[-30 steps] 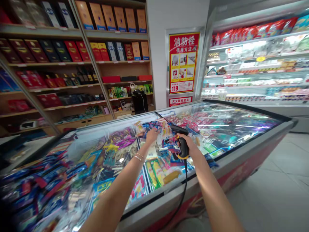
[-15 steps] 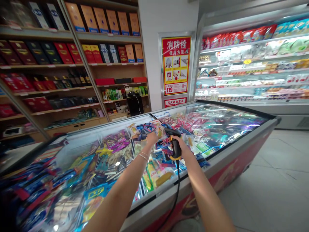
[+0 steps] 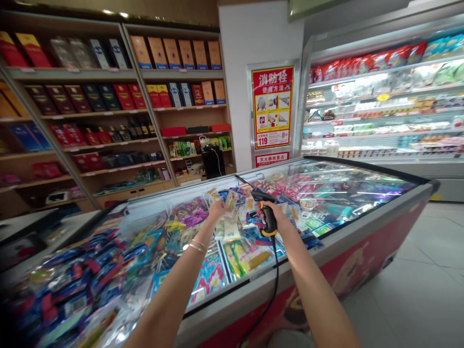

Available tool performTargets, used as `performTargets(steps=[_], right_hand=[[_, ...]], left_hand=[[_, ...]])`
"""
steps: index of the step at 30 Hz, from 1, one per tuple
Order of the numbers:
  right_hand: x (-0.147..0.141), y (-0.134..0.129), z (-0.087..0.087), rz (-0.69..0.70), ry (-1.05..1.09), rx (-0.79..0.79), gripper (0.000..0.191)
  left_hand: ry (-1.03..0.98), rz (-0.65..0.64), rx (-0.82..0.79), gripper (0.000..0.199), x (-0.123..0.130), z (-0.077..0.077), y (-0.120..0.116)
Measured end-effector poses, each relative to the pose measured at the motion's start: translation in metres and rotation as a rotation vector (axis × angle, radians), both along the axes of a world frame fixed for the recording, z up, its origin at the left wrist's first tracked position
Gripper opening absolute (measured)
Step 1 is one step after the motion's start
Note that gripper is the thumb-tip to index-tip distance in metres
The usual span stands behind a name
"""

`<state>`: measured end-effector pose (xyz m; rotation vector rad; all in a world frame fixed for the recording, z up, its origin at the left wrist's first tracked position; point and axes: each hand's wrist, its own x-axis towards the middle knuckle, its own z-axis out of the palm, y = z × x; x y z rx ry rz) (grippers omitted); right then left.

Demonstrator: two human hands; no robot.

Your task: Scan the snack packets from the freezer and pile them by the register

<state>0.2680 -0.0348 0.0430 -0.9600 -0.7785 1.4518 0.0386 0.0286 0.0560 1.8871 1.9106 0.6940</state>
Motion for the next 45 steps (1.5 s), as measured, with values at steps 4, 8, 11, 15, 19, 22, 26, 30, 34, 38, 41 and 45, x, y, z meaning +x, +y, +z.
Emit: performTargets(steps=[4, 8, 11, 15, 19, 22, 26, 30, 34, 38, 41, 45], right_hand=[[-0.03, -0.008, 0.023, 0.089, 0.039, 0.047, 0.012], [-0.08, -0.013, 0.036, 0.165, 0.051, 0.074, 0.01], [-0.131, -0.01, 0.033, 0.215, 0.085, 0.064, 0.013], [-0.195, -0.003, 0.021, 0.315, 0.122, 0.042, 0.014], [-0.228, -0.004, 0.006, 0.434, -0.007, -0.012, 0.023], [-0.234, -0.009, -0.003, 0.464, -0.077, 0.063, 0.023], [-0.235, -0.017, -0.01, 0.434, -0.13, 0.175, 0.024], [-0.237, -0.018, -0.012, 0.431, -0.204, 0.186, 0.028], [-0.236, -0.017, -0.012, 0.382, -0.189, 0.152, 0.026], [-0.235, -0.017, -0.011, 0.342, -0.169, 0.105, 0.022], [-0.234, -0.017, -0.01, 0.342, -0.172, 0.083, 0.021], [-0.234, -0.018, -0.009, 0.34, -0.146, 0.061, 0.02]], left_hand=[[-0.026, 0.088, 0.039, 0.029, -0.056, 0.004, -0.027], [-0.064, 0.211, 0.083, 0.029, -0.111, 0.005, -0.052], [-0.091, 0.261, 0.095, 0.031, -0.148, -0.001, -0.069], [-0.038, 0.313, 0.098, 0.046, -0.181, -0.016, -0.084], [0.077, 0.316, 0.059, 0.051, -0.193, -0.027, -0.088], [0.108, 0.332, 0.053, 0.048, -0.197, -0.028, -0.087], [0.134, 0.321, 0.057, 0.043, -0.2, -0.027, -0.087], [0.157, 0.311, 0.06, 0.038, -0.202, -0.031, -0.087], [0.162, 0.284, 0.064, 0.034, -0.203, -0.032, -0.088], [0.141, 0.249, 0.059, 0.035, -0.201, -0.03, -0.09], [0.122, 0.248, 0.062, 0.037, -0.2, -0.029, -0.091], [0.121, 0.254, 0.061, 0.037, -0.2, -0.031, -0.09]])
